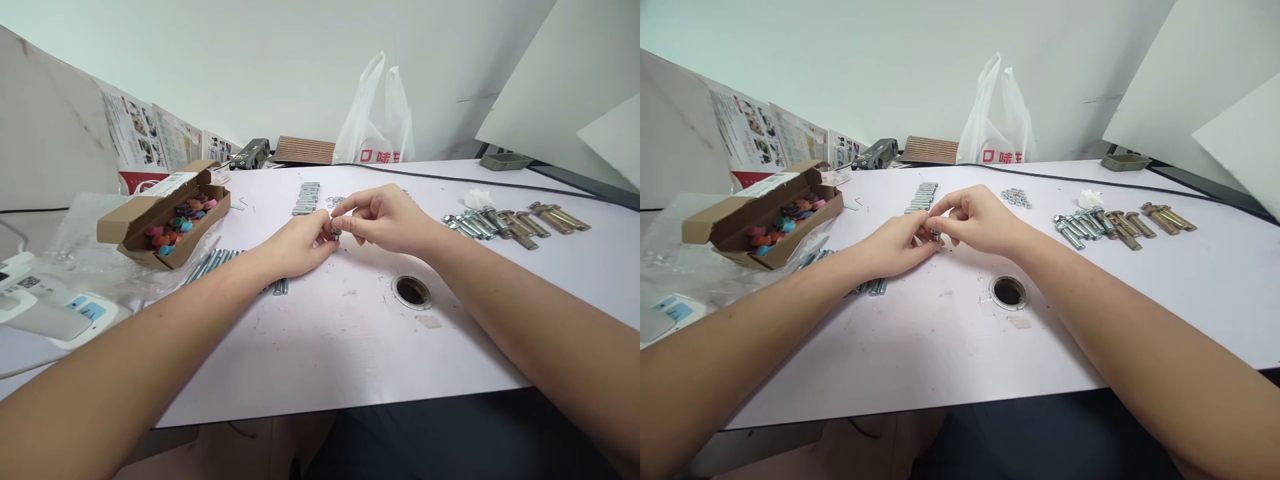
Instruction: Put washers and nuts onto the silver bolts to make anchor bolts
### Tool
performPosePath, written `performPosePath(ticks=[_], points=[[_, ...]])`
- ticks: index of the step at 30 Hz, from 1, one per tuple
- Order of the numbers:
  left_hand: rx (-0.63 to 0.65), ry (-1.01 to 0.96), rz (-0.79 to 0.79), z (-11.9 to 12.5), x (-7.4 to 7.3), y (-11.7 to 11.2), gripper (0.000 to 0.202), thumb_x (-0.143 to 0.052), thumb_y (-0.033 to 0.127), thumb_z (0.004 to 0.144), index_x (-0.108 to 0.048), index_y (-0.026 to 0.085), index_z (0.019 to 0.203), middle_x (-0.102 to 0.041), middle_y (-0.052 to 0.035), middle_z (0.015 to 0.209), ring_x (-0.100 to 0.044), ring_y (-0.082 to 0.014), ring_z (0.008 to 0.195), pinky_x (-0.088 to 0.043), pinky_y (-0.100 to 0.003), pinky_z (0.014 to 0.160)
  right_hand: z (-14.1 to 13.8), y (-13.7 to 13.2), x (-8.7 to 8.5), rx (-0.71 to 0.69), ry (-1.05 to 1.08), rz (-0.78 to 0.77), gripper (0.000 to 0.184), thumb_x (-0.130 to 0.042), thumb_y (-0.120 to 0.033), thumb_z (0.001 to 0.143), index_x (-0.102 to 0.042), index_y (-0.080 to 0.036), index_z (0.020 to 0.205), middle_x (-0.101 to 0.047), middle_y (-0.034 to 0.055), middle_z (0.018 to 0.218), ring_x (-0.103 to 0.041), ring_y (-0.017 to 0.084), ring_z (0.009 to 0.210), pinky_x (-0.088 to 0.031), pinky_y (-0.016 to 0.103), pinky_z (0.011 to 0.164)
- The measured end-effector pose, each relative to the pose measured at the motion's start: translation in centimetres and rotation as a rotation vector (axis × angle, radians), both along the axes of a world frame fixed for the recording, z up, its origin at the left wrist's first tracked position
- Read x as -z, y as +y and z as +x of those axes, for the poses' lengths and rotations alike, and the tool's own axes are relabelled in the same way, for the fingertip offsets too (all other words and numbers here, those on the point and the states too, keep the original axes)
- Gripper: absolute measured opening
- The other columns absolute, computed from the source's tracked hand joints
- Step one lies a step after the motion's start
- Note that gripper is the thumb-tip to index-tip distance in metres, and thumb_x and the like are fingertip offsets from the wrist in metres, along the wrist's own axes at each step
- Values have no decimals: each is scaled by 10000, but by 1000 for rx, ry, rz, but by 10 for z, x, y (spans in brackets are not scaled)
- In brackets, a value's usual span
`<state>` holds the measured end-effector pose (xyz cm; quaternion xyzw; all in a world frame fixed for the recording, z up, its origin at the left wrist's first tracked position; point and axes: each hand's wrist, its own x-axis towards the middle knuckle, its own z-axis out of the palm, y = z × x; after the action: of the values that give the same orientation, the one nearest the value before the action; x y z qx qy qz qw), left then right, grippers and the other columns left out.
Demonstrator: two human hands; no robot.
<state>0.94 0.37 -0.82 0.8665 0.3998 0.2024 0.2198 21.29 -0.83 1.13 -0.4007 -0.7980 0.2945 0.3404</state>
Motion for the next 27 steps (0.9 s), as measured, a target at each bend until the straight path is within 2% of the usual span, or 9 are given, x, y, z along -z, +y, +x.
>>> performPosePath(ticks=[6, 10, 14, 18, 27], points=[[5, 9, 24, -1, 4, 4, 190, -530, 327, 896, -619, 210, 1017, -717, -30, 992, -659, -198, 862, -477, -327, 703, -9, -4, 0, -71, -120, 11, 196, -644, -295, 886, -751, -144, 950, -613, -14, 561, -480, 82, 507, -358, 246, 522], [41, -19, 2, -1, 3, 5, 195, -520, 300, 900, -653, 222, 1020, -728, -12, 987, -662, -184, 857, -479, -307, 701, -13, -5, 4, -63, -35, -7, 240, -608, -319, 919, -742, -121, 945, -640, 12, 598, -535, 101, 545, -404, 251, 551], [112, -71, -19, 1, -3, 0, 216, -496, 240, 903, -683, 240, 1010, -743, 15, 984, -667, -163, 862, -487, -294, 750, -14, -5, 5, -52, 39, -72, 259, -616, -349, 925, -733, -125, 980, -620, 10, 566, -518, 104, 516, -407, 257, 537], [75, -53, -29, 1, -3, 0, 206, -530, 246, 880, -663, 226, 1036, -739, -9, 1014, -671, -181, 874, -495, -311, 749, -12, -3, 7, -48, 85, -105, 298, -627, -390, 925, -717, -133, 1046, -615, 7, 580, -516, 105, 520, -404, 255, 532], [31, -68, -83, -3, 0, 3, 207, -554, 317, 877, -615, 202, 1038, -722, -33, 1022, -671, -189, 909, -509, -327, 769, -8, -1, 12, -44, 151, -175, 384, -674, -476, 889, -695, -118, 1027, -580, -12, 545, -473, 84, 485, -361, 240, 496]])
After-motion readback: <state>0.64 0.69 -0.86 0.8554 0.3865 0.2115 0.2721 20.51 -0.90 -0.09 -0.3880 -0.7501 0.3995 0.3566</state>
